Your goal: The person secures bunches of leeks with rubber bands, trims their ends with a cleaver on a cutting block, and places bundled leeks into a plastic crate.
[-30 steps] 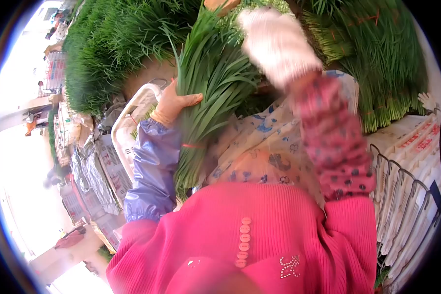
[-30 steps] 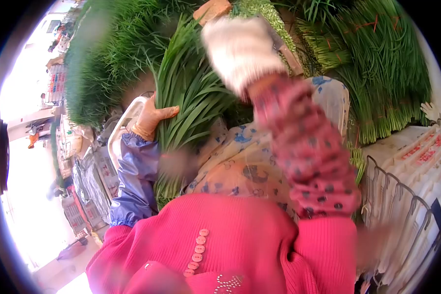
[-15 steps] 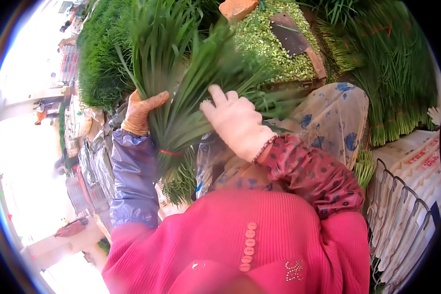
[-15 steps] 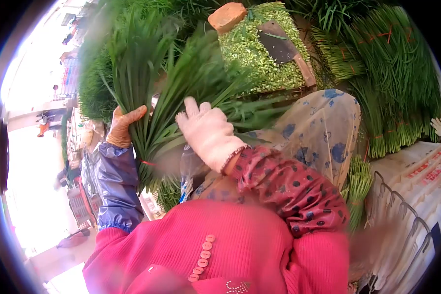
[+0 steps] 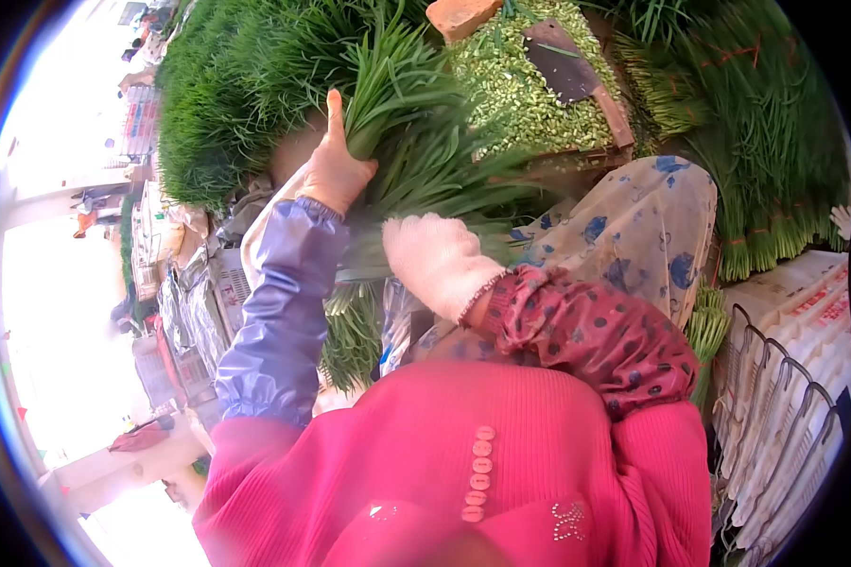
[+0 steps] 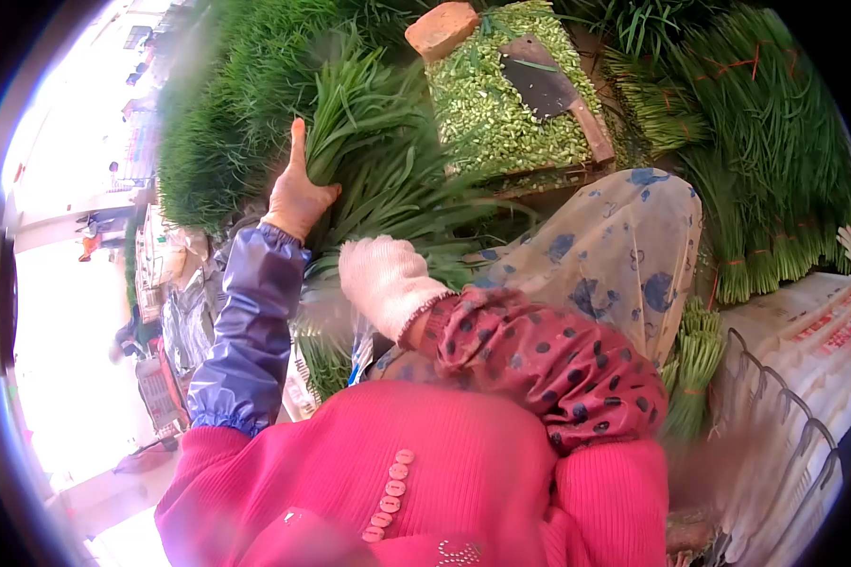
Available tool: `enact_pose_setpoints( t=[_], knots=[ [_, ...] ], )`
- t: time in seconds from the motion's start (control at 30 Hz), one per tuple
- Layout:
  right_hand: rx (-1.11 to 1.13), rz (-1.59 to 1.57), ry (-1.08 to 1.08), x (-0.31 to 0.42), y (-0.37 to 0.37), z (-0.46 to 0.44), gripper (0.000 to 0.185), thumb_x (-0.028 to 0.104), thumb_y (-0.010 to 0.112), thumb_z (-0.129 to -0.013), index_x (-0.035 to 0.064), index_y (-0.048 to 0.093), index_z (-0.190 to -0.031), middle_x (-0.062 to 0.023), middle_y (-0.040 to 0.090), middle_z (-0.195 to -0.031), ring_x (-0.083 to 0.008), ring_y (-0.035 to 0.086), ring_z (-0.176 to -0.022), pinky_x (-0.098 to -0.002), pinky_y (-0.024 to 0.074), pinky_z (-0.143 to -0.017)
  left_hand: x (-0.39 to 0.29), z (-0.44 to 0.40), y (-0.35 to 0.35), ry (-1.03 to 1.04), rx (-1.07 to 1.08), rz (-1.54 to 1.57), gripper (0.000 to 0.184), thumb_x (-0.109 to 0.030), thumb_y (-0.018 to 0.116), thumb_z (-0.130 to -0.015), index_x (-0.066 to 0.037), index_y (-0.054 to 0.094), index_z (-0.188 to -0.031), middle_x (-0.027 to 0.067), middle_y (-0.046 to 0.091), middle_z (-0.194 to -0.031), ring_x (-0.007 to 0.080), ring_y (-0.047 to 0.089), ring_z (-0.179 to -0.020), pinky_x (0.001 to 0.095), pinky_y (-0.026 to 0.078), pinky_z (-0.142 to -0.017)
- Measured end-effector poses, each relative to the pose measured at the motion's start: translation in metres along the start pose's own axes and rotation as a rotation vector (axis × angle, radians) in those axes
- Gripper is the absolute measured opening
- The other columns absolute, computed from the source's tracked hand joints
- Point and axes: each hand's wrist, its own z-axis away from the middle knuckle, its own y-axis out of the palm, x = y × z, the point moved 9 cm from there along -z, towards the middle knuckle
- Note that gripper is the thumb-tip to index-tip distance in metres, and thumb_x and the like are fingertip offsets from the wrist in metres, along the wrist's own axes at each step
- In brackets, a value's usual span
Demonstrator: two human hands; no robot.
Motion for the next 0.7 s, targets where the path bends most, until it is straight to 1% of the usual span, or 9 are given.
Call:
enact_pose_setpoints(
  t=[0.03,0.07,0.17,0.2,0.27,0.33,0.4,0.57,0.7],
  knots=[
    [0.044,0.019,-0.024,0.003,0.002,0.003,0.015,0.015,0.061,-0.085,0.0082,0.065,-0.099,-0.0056,0.067,-0.086,-0.0272,0.071,-0.083,-0.0396,0.0603,-0.065,0.021,-0.001,0.014,-0.231,0.145,0.009,0.129,-0.006,0.089,-0.063,-0.012,0.006,-0.162,0.0192,0.066,-0.127,0.0328,0.065,-0.114,0.0355,0.049,-0.101],
    [0.004,0.035,-0.05,0.003,0.006,0.004,0.014,0.015,0.063,-0.084,0.0085,0.066,-0.097,-0.009,0.069,-0.096,-0.0259,0.07,-0.082,-0.0395,0.0599,-0.063,0.019,-0.002,0.013,-0.212,0.114,-0.01,0.112,-0.005,0.086,-0.067,-0.01,0.023,-0.159,0.0145,0.073,-0.115,0.0256,0.069,-0.105,0.0328,0.051,-0.098],
    [-0.021,-0.008,0.042,-0.008,0.022,-0.004,0.019,0.015,0.063,-0.083,0.0089,0.064,-0.101,-0.012,0.066,-0.106,-0.0244,0.069,-0.081,-0.0395,0.0596,-0.061,0.03,-0.009,0.022,-0.173,0.142,0.228,0.088,-0.002,0.084,-0.069,-0.006,0.045,-0.148,0.0112,0.073,-0.116,0.0195,0.068,-0.104,0.0302,0.051,-0.096],
    [-0.029,-0.025,0.073,-0.013,0.024,-0.004,0.021,0.015,0.063,-0.083,0.0091,0.064,-0.103,-0.013,0.066,-0.11,-0.024,0.069,-0.081,-0.0396,0.0594,-0.061,0.036,-0.009,0.023,-0.175,0.144,0.223,0.088,-0.002,0.084,-0.069,-0.006,0.045,-0.148,0.0112,0.073,-0.116,0.0195,0.068,-0.104,0.0302,0.051,-0.096],
    [-0.247,0.183,-0.187,0.004,-0.037,0.008,0.035,0.013,0.063,-0.082,0.0095,0.06,-0.117,-0.0155,0.06,-0.119,-0.0241,0.068,-0.08,-0.0392,0.0591,-0.061,0.029,-0.008,0.024,-0.102,0.191,0.396,0.072,-0.008,0.084,-0.07,-0.003,0.058,-0.137,0.0163,0.074,-0.109,0.0232,0.071,-0.098,0.0321,0.053,-0.092],
    [-0.03,0.074,0.021,-0.025,-0.019,-0.001,0.06,0.016,0.071,-0.08,0.011,0.048,-0.135,-0.0177,0.058,-0.121,-0.0303,0.07,-0.087,-0.0409,0.0591,-0.065,0.038,-0.008,0.024,-0.193,0.204,0.531,0.065,-0.006,0.085,-0.07,0.0,0.061,-0.13,0.0144,0.074,-0.109,0.0203,0.07,-0.097,0.0313,0.054,-0.091],
    [0.242,-0.137,0.105,-0.045,0.01,0.004,0.07,0.021,0.08,-0.077,0.0081,0.044,-0.136,-0.0208,0.059,-0.118,-0.0354,0.071,-0.09,-0.0434,0.0591,-0.068,0.049,-0.001,0.023,-0.345,0.21,0.704,0.051,-0.001,0.086,-0.072,0.006,0.064,-0.118,0.0117,0.073,-0.108,0.0163,0.07,-0.094,0.0304,0.056,-0.087],
    [0.278,-0.158,0.09,-0.039,0.012,0.019,0.057,0.02,0.078,-0.077,0.006,0.048,-0.124,-0.0207,0.059,-0.115,-0.0345,0.069,-0.095,-0.0449,0.0585,-0.073,0.044,0.003,0.021,-0.336,0.198,0.818,0.045,0.005,0.083,-0.075,0.007,0.063,-0.116,0.0129,0.073,-0.105,0.0172,0.07,-0.091,0.0306,0.057,-0.088],
    [0.055,-0.106,0.033,-0.039,0.011,0.015,0.064,0.019,0.081,-0.072,0.0064,0.048,-0.125,-0.0169,0.057,-0.113,-0.0331,0.068,-0.094,-0.0444,0.0582,-0.074,0.042,0.005,0.014,-0.311,0.202,0.887,0.044,0.005,0.081,-0.077,0.006,0.063,-0.117,0.0133,0.074,-0.103,0.0179,0.07,-0.09,0.0306,0.058,-0.086]
  ],
)
